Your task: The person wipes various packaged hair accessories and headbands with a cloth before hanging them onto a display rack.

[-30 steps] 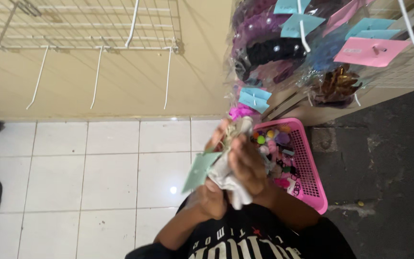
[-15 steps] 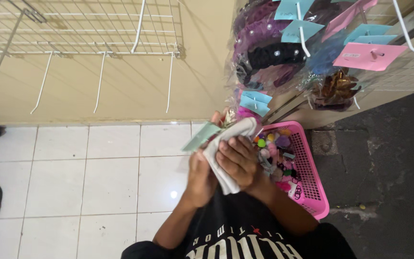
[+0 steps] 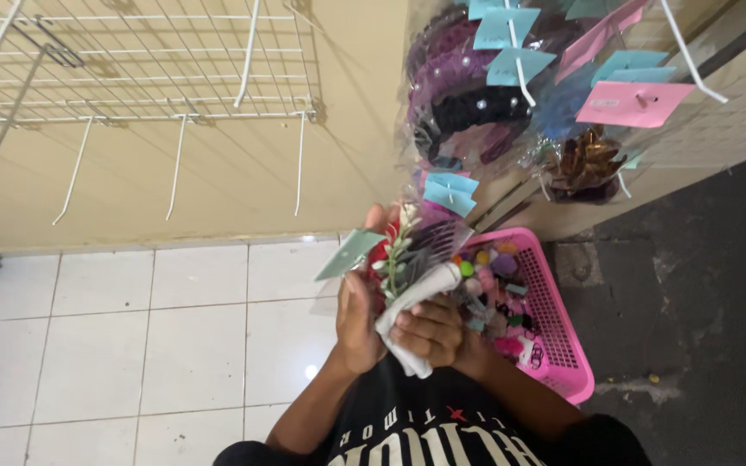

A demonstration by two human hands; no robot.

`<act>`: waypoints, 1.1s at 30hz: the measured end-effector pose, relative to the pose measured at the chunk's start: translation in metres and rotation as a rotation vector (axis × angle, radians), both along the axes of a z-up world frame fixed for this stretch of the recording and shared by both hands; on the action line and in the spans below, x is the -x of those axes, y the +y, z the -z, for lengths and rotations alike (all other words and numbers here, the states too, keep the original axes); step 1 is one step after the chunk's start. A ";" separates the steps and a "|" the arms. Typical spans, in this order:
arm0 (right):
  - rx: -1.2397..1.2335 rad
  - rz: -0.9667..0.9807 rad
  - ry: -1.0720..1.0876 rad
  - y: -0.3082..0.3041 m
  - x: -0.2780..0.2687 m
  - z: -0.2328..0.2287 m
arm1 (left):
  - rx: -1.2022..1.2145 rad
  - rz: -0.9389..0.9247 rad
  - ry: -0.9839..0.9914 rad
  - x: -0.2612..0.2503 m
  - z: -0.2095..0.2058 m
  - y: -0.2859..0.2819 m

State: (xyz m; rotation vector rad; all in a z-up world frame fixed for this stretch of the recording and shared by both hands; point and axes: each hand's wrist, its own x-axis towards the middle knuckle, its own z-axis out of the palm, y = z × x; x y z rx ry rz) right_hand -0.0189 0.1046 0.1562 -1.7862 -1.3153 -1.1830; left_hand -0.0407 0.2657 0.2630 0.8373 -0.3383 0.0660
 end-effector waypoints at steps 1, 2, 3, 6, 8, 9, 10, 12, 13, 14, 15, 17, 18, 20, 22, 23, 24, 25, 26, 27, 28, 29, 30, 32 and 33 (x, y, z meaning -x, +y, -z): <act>0.071 -0.018 0.024 -0.003 0.000 -0.003 | -0.013 -0.035 0.037 -0.004 -0.004 0.001; 0.074 -0.025 0.012 -0.002 -0.002 -0.009 | -0.025 -0.071 0.072 -0.007 -0.006 0.001; -0.092 0.015 0.156 0.000 -0.001 -0.020 | -0.022 -0.078 0.060 -0.008 -0.006 0.001; -0.590 0.132 0.626 0.011 0.014 -0.056 | -0.187 -0.062 0.037 0.003 0.012 -0.007; -0.757 0.174 0.792 0.014 0.012 -0.067 | -0.196 0.026 0.149 0.010 0.041 -0.016; -0.572 0.158 0.609 0.012 0.006 -0.068 | -0.198 0.025 0.151 0.013 0.059 -0.016; -0.385 0.146 0.431 0.006 0.003 -0.065 | -0.267 0.109 0.152 0.017 0.076 -0.017; -0.013 0.118 0.076 -0.006 -0.007 -0.055 | -0.340 0.203 0.153 0.024 0.098 -0.013; 0.174 0.104 -0.102 -0.011 -0.013 -0.049 | -0.227 0.241 0.150 0.026 0.099 -0.006; 0.173 0.110 -0.097 -0.016 -0.019 -0.045 | -0.112 0.276 0.148 0.028 0.095 -0.002; 0.176 0.132 -0.103 -0.019 -0.026 -0.042 | -0.113 0.283 0.153 0.031 0.087 -0.001; 0.175 0.152 -0.112 -0.018 -0.035 -0.043 | -0.158 0.234 0.178 0.032 0.062 0.002; 0.083 0.116 0.030 -0.016 -0.036 -0.045 | -0.157 0.233 0.179 0.030 0.049 0.003; -0.004 0.076 0.173 -0.014 -0.026 -0.048 | -0.393 0.060 0.099 0.027 0.028 0.003; -0.339 0.140 0.691 -0.018 0.005 -0.042 | -0.471 0.007 0.084 0.026 0.016 -0.001; -0.335 0.141 0.690 -0.018 0.013 -0.034 | -0.551 -0.044 0.067 0.026 0.013 -0.004; -0.249 -0.002 0.586 -0.016 0.012 -0.024 | -0.546 -0.039 0.056 0.024 0.012 -0.007; -0.161 -0.142 0.482 -0.017 0.010 -0.015 | -0.560 0.022 0.021 0.025 0.011 -0.010; -0.161 -0.131 0.478 -0.019 0.011 -0.009 | -0.578 0.086 -0.011 0.025 0.011 -0.011; -0.136 -0.022 0.352 -0.019 0.011 -0.005 | -0.576 0.096 -0.018 0.023 0.012 -0.013; -0.111 0.082 0.232 -0.018 0.013 -0.004 | -0.678 0.063 -0.108 0.024 0.012 -0.014; -0.111 0.090 0.234 -0.016 0.018 -0.006 | -0.780 0.029 -0.199 0.024 0.012 -0.014; -0.292 0.075 0.346 -0.014 0.023 -0.009 | -0.777 0.034 -0.202 0.023 0.011 -0.017; -0.471 0.061 0.463 -0.015 0.023 -0.010 | -0.887 0.100 -0.203 0.022 0.009 -0.022; -0.341 0.035 0.342 -0.015 0.016 -0.006 | -0.885 0.104 -0.201 0.023 0.008 -0.023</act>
